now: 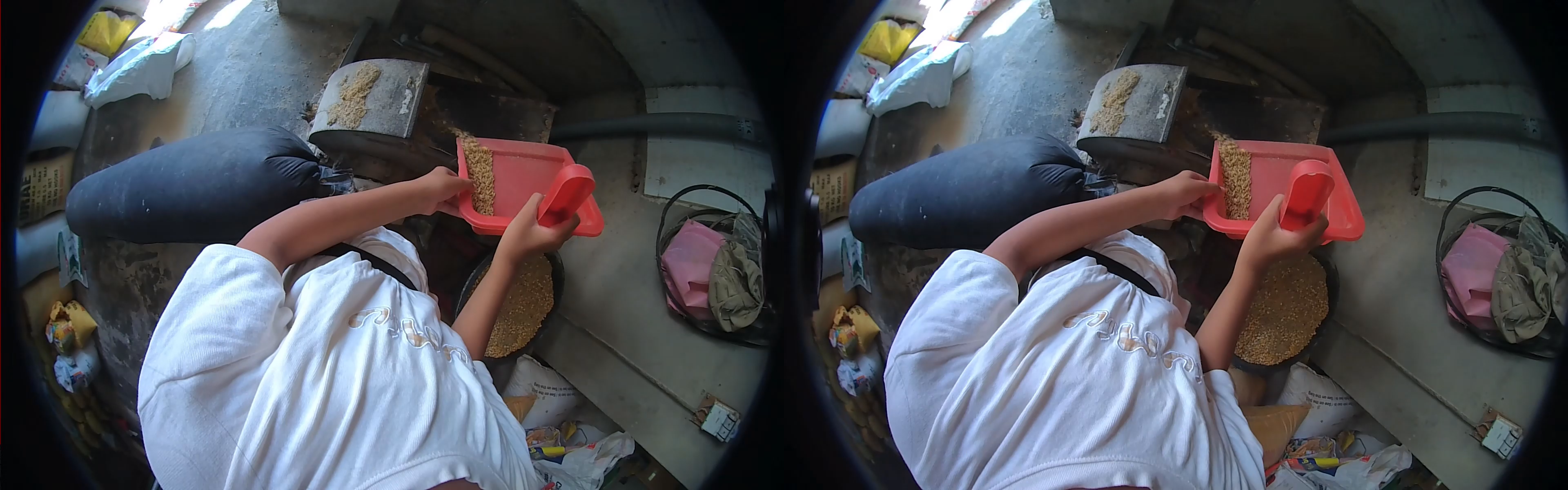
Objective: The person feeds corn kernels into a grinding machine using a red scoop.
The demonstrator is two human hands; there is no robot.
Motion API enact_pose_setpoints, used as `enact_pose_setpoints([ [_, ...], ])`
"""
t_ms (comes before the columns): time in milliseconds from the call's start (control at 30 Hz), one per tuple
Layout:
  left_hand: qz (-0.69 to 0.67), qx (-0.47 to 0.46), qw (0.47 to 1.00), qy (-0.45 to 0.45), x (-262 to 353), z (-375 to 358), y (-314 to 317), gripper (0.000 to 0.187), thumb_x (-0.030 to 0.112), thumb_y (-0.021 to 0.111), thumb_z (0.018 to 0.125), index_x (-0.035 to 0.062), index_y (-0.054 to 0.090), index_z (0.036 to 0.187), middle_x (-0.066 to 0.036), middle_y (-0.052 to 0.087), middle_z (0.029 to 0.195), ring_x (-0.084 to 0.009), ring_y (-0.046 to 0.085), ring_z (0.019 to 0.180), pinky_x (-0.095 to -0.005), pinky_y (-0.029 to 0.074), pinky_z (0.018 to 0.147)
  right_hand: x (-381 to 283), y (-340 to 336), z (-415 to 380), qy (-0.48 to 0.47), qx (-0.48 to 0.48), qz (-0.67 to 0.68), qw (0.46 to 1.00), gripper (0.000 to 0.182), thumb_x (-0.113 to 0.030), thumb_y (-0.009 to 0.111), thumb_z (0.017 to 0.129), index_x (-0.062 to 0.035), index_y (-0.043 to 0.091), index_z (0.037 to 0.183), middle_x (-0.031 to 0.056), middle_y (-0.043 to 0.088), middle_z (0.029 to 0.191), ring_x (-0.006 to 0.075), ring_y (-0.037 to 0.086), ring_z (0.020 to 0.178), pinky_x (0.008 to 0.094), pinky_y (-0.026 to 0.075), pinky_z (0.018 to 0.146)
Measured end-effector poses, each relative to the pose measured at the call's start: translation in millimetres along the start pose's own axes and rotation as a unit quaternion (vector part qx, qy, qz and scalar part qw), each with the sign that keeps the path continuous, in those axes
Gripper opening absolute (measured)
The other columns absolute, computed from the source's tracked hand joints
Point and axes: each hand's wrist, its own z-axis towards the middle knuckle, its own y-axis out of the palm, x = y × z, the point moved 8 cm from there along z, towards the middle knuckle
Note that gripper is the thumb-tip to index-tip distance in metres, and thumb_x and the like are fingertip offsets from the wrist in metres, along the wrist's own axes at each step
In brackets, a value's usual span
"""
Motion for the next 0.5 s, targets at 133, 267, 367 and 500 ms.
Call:
enact_pose_setpoints([
  [133, 0.003, 0.007, 1.000, 0.004, 0.3, -1.1, 0.3, 0.027, 0.011, 0.052, 0.076, -0.0080, 0.046, 0.095, -0.013, 0.055, 0.083, -0.0201, 0.058, 0.069, -0.0333, 0.051, 0.065, 0.0, -1.0, -0.3, 0.001, 0.006, -0.001, 1.000, 0.028, -0.004, 0.059, 0.061, 0.0001, 0.045, 0.085, 0.0120, 0.052, 0.078, 0.0288, 0.052, 0.071, 0.0372, 0.040, 0.064],
  [267, 0.001, 0.008, 1.000, 0.002, -0.8, -0.1, 0.1, 0.026, 0.011, 0.052, 0.076, -0.0078, 0.046, 0.094, -0.013, 0.056, 0.082, -0.0198, 0.058, 0.069, -0.0329, 0.051, 0.064, -0.4, -1.5, -0.5, 0.001, 0.002, -0.010, 1.000, 0.028, -0.004, 0.059, 0.061, 0.0005, 0.045, 0.085, 0.0125, 0.052, 0.078, 0.0291, 0.052, 0.071, 0.0371, 0.040, 0.063],
  [367, 0.006, 0.010, 1.000, 0.000, -2.8, 1.8, -1.9, 0.026, 0.011, 0.052, 0.076, -0.0075, 0.047, 0.093, -0.012, 0.056, 0.082, -0.0197, 0.058, 0.069, -0.0326, 0.051, 0.065, 0.7, -1.6, -0.7, -0.001, 0.002, -0.011, 1.000, 0.027, -0.004, 0.059, 0.061, 0.0002, 0.045, 0.084, 0.0122, 0.052, 0.077, 0.0289, 0.052, 0.070, 0.0367, 0.040, 0.063],
  [500, 0.006, 0.003, 1.000, 0.000, -4.2, 1.8, -1.5, 0.026, 0.011, 0.052, 0.076, -0.0075, 0.047, 0.093, -0.012, 0.056, 0.082, -0.0197, 0.058, 0.069, -0.0323, 0.051, 0.065, -1.7, -1.9, -0.5, -0.010, 0.005, -0.008, 1.000, 0.025, -0.004, 0.059, 0.061, -0.0005, 0.045, 0.081, 0.0110, 0.052, 0.074, 0.0283, 0.051, 0.068, 0.0363, 0.040, 0.061],
])
